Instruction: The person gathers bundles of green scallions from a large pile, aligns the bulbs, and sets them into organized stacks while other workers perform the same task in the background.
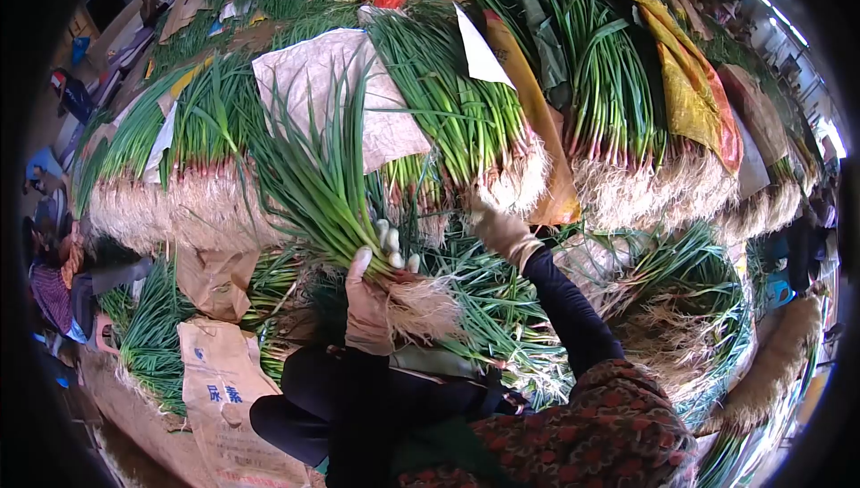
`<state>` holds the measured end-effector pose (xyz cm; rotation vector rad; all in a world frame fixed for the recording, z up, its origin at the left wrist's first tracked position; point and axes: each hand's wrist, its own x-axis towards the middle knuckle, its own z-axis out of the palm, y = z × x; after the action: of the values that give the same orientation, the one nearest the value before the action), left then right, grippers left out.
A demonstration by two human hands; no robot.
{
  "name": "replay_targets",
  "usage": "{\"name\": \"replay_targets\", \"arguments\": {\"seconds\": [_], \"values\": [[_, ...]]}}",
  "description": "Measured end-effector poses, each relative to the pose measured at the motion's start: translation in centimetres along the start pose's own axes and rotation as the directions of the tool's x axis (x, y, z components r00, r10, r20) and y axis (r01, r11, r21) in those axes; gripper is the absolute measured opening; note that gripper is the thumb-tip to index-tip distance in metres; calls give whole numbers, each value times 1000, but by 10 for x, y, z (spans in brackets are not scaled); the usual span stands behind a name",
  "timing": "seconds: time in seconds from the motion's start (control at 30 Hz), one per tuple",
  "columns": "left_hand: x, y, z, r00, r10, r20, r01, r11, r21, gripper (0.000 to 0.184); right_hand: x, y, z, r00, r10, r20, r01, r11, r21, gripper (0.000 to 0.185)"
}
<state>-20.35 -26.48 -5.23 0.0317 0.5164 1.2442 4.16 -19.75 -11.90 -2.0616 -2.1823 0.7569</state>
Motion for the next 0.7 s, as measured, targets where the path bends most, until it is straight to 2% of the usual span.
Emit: {"name": "replay_targets", "arguments": {"seconds": [0.03, 0.07, 0.1, 0.17, 0.23, 0.27, 0.3, 0.33, 0.37, 0.4, 0.43, 0.5, 0.53, 0.6, 0.63, 0.67, 0.7], "values": [[7, -3, -10, 999, -38, 28, 38, 999, 10, 31, 15, 2, -10, 969, 210, -132, -174, 955, 241, 44], [12, -7, -20, 995, -78, 54, 77, 997, 25, 32, 33, 11, -1, 873, 78, -482, 55, 965, 256, 40], [14, -9, -26, 995, -88, 49, 86, 996, 38, 32, 38, 4, -18, 915, 129, -381, -55, 978, 200, 45], [17, -12, -32, 993, -106, 44, 103, 993, 66, 32, 71, 3, -11, 925, 207, -319, -233, 972, -43, 38], [17, -12, -28, 994, -104, 12, 103, 991, 84, 31, 114, 28, 33, 891, 79, -447, -193, 957, -216, 33], [16, -12, -28, 995, -102, -8, 102, 991, 87, 31, 119, 22, 50, 813, 65, -578, -256, 932, -256, 31], [16, -13, -29, 994, -101, -29, 103, 991, 89, 30, 79, -5, 23, 852, -76, -518, 24, 994, -107, 33], [25, -14, -45, 994, -96, 59, 87, 985, 147, 31, 83, 0, 50, 920, 5, -392, 7, 1000, 29, 32], [26, -11, -45, 992, -120, 38, 110, 975, 191, 31, 50, -15, 53, 794, -333, -508, 268, 943, -198, 30], [25, -11, -42, 989, -147, 16, 140, 962, 234, 31, 25, -33, 52, 914, -290, -284, 277, 957, -86, 27], [26, -12, -40, 985, -175, -6, 169, 946, 277, 31, 27, -25, 84, 971, -215, -102, 200, 969, -146, 38], [36, -23, -52, 981, -151, 126, 139, 985, 98, 34, 3, -28, 47, 932, -245, -266, 250, 968, -13, 41], [38, -27, -59, 974, -127, 185, 128, 992, 6, 35, 17, -18, 26, 988, 79, -134, -78, 997, 12, 32], [26, -18, -43, 988, -109, 112, 101, 992, 71, 37, 40, 5, 6, 848, 125, -515, -2, 972, 233, 37], [23, -15, -36, 992, -102, 81, 93, 990, 104, 38, 52, 10, -4, 872, 63, -485, -12, 994, 109, 37], [23, -13, -38, 986, -119, 121, 104, 987, 121, 39, 78, 19, 11, 867, 74, -492, -106, 994, -36, 35], [23, -14, -36, 987, -130, 96, 113, 981, 160, 38, 103, 27, 29, 861, 78, -503, -194, 964, -182, 34]]}}
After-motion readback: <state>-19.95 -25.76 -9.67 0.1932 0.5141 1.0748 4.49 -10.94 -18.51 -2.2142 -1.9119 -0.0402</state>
